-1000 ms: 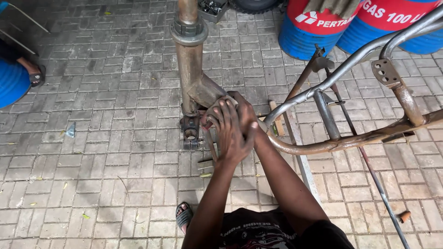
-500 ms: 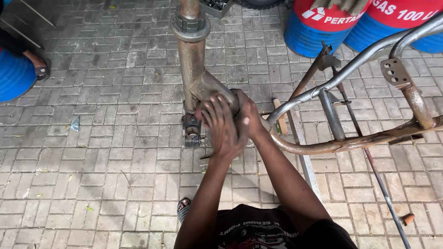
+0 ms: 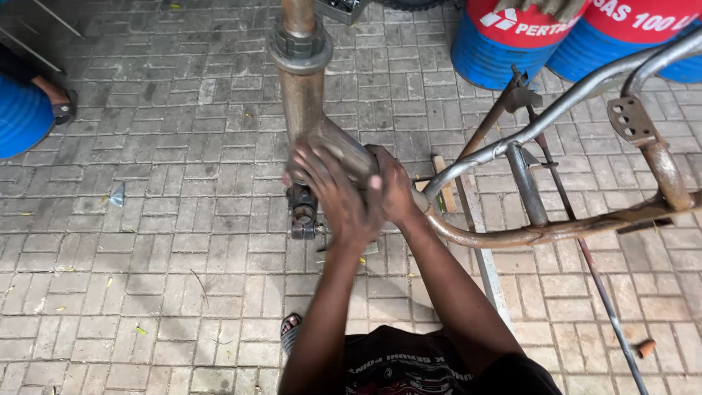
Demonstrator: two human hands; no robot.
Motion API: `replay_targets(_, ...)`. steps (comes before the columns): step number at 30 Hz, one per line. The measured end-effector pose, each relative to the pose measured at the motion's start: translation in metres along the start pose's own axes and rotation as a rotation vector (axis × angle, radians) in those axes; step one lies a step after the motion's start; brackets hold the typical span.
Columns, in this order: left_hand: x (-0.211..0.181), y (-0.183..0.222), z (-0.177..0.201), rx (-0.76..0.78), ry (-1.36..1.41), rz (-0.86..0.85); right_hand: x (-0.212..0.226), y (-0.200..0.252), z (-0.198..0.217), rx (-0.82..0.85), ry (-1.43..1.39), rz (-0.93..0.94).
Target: Sanding a metal motorcycle frame tube with sandpaper to remove rust and prepare it for painting.
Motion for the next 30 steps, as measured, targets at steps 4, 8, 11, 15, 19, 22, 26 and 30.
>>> replay_targets(4, 0.006, 0.052, -0.032, 0.170, 0.095, 0.102, -0.039, 0.007, -0.015, -0.002, 0.110, -0.226)
replay_targets(8, -0.016, -0.011, 0.023, -0.042, 0.184, 0.016, -0.016, -0.004, -0.004, -0.022, 0.062, -0.157)
replay_targets(11, -0.027, 0.005, 0.025, -0.068, 0.154, 0.009, -0.008, 0.002, -0.001, -0.021, 0.055, -0.150)
replay_targets(15, -0.023, 0.043, -0.023, 0.077, 0.064, -0.027, -0.036, 0.003, -0.014, 0.057, 0.119, -0.235)
replay_targets(19, -0.025, -0.006, 0.009, 0.022, -0.078, -0.009, -0.034, 0.006, -0.016, 0.080, 0.061, -0.077)
replay_targets(22, -0.028, 0.002, 0.015, -0.014, 0.035, 0.019, -0.005, -0.003, -0.005, 0.026, 0.000, -0.080)
replay_targets(26, -0.020, 0.028, -0.009, 0.117, -0.111, -0.011, -0.012, 0.002, -0.006, 0.014, -0.024, -0.145)
replay_targets(30, -0.034, -0.016, 0.026, 0.052, -0.210, -0.059, 0.006, -0.004, 0.000, 0.045, 0.008, -0.162)
Point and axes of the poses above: each hand's wrist, its own y-axis away from the middle knuckle, its own z-axis out of the back of the hand, x = y × z, the point moved 10 cm from there along -y, towards the middle knuckle, and after that the axes turned 4 degrees about y, right-handed, at the moved point
